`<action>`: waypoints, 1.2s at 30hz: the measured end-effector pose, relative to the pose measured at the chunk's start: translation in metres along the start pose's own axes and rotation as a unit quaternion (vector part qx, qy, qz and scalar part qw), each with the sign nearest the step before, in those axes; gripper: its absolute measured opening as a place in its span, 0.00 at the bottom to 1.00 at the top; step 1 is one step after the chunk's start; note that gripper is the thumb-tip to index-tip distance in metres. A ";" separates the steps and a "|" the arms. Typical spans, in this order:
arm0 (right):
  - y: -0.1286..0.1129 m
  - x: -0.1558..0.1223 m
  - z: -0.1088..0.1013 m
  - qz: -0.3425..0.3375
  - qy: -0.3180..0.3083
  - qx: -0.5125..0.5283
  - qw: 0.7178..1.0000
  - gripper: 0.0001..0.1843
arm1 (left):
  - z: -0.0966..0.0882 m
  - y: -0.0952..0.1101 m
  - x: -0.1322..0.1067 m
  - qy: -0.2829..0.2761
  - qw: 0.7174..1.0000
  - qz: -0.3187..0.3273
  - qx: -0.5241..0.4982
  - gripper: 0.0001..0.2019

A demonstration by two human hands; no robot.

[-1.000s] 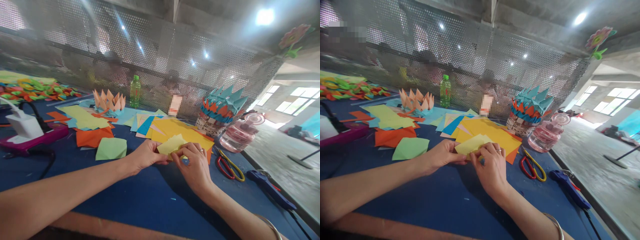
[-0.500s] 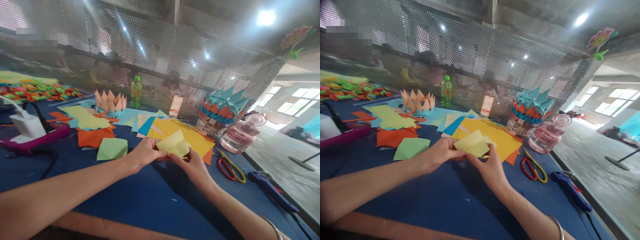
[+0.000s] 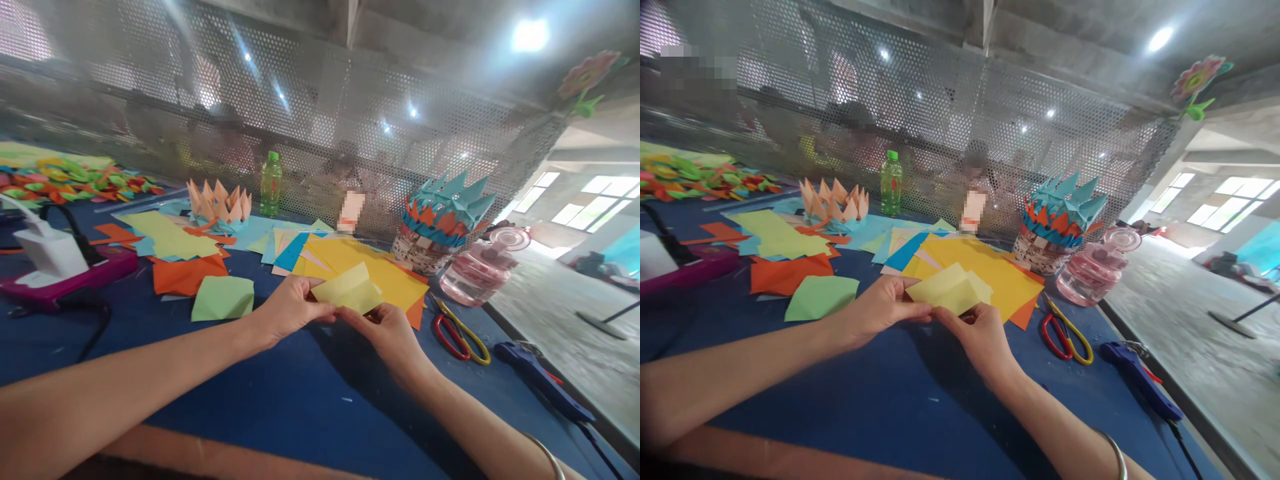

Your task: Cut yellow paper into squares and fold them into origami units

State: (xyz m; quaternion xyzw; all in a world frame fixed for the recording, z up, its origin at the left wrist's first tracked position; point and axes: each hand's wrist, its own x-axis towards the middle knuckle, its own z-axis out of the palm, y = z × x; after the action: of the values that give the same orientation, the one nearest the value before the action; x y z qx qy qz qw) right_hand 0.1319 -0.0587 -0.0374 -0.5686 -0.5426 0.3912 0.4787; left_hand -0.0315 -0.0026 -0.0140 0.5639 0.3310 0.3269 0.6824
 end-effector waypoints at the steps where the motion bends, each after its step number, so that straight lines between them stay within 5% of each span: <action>1: 0.000 0.000 0.000 -0.002 0.001 -0.002 1.000 0.23 | 0.000 0.000 0.000 0.001 1.000 0.000 0.003 0.07; 14: -0.002 -0.001 0.002 -0.061 0.050 -0.126 0.989 0.17 | -0.006 -0.007 0.005 -0.022 0.996 0.021 0.081 0.07; 21: -0.006 0.000 0.000 -0.080 -0.014 -0.066 0.994 0.15 | -0.009 -0.009 0.008 -0.013 0.995 0.028 0.095 0.10; 36: -0.003 0.009 -0.009 -0.029 0.006 -0.069 0.997 0.21 | -0.008 -0.004 0.007 -0.001 0.989 0.052 0.141 0.07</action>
State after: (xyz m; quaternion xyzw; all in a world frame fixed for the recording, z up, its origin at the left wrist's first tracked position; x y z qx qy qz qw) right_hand 0.1410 -0.0514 -0.0320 -0.5865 -0.5816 0.3351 0.4533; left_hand -0.0337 0.0069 -0.0198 0.6711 0.3429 0.3116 0.5788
